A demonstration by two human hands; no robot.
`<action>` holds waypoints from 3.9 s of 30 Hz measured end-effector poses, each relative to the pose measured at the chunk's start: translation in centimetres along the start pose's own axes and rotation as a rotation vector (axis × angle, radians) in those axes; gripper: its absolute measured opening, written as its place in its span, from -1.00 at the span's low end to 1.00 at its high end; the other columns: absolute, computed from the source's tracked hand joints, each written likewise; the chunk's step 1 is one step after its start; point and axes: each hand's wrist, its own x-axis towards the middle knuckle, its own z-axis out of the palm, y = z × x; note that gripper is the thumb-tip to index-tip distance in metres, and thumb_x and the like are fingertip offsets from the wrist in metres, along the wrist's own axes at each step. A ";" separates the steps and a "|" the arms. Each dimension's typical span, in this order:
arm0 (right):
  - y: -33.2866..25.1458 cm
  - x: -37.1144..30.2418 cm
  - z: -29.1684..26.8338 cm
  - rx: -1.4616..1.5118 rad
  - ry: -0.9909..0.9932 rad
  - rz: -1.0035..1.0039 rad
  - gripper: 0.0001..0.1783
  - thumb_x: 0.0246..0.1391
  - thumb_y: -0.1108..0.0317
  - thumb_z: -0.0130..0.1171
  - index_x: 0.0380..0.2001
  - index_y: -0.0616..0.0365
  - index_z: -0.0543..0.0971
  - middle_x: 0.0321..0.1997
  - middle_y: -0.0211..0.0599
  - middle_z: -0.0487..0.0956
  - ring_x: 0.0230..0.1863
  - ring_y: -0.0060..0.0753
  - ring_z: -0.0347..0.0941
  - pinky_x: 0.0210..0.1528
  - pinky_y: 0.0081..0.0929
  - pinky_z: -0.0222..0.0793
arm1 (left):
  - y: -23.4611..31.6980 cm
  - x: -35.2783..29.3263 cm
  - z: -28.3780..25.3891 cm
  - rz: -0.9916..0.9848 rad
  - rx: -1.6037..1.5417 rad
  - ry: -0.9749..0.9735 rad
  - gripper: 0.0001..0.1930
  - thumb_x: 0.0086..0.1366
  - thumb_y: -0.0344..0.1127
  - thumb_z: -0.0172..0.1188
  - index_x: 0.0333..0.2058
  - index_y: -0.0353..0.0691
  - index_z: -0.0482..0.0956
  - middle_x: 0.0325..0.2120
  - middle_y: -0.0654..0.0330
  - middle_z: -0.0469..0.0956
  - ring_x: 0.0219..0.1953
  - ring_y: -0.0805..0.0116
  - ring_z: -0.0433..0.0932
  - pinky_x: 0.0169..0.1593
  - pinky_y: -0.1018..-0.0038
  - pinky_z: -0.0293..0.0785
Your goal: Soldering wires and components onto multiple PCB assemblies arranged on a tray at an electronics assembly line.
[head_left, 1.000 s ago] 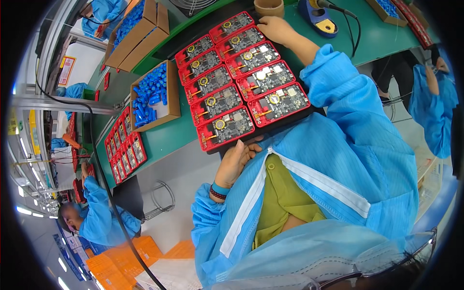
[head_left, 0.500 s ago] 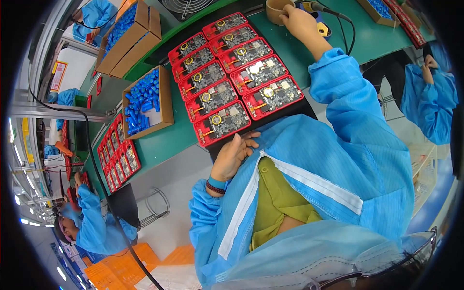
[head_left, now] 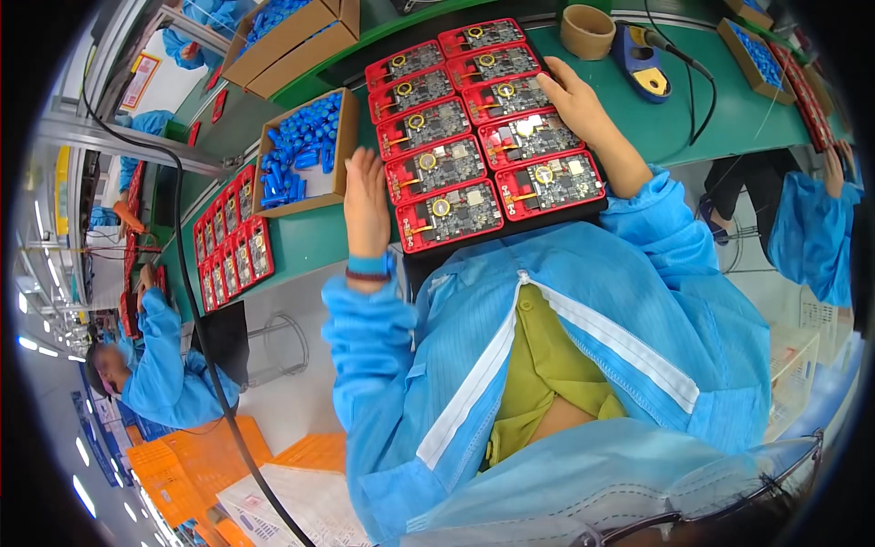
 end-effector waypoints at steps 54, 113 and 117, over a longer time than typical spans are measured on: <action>2.0 4.8 -2.7 0.055 -0.028 -0.402 -0.80 0.08 0.48 0.04 -0.20 0.22 0.54 -0.08 -0.16 0.54 0.01 -0.26 0.44 0.06 -0.43 0.30 | 5.2 4.9 6.4 0.744 1.226 -0.028 -0.94 0.12 -0.49 0.10 -0.41 -0.33 0.51 -0.43 0.00 0.50 -0.36 -0.03 0.49 -0.31 0.25 0.42; -3.5 6.7 -2.8 -0.429 -0.334 -0.545 -0.84 0.12 0.40 0.06 -0.27 0.24 0.50 -0.21 -0.22 0.51 -0.15 -0.21 0.44 -0.11 -0.41 0.33 | 3.1 5.4 -1.9 0.642 1.654 0.183 -0.78 0.13 -0.31 0.14 -0.64 -0.26 0.44 -0.63 0.02 0.46 -0.54 0.00 0.46 -0.46 0.19 0.38; -2.9 7.6 -2.2 -0.442 -0.286 -0.568 -0.82 0.12 0.34 0.06 -0.27 0.22 0.50 -0.19 -0.23 0.51 -0.12 -0.19 0.43 -0.09 -0.37 0.34 | 3.5 5.6 -0.3 0.595 1.638 0.185 -0.80 0.22 -0.31 0.07 -0.53 -0.30 0.45 -0.57 -0.01 0.48 -0.49 -0.03 0.47 -0.42 0.20 0.38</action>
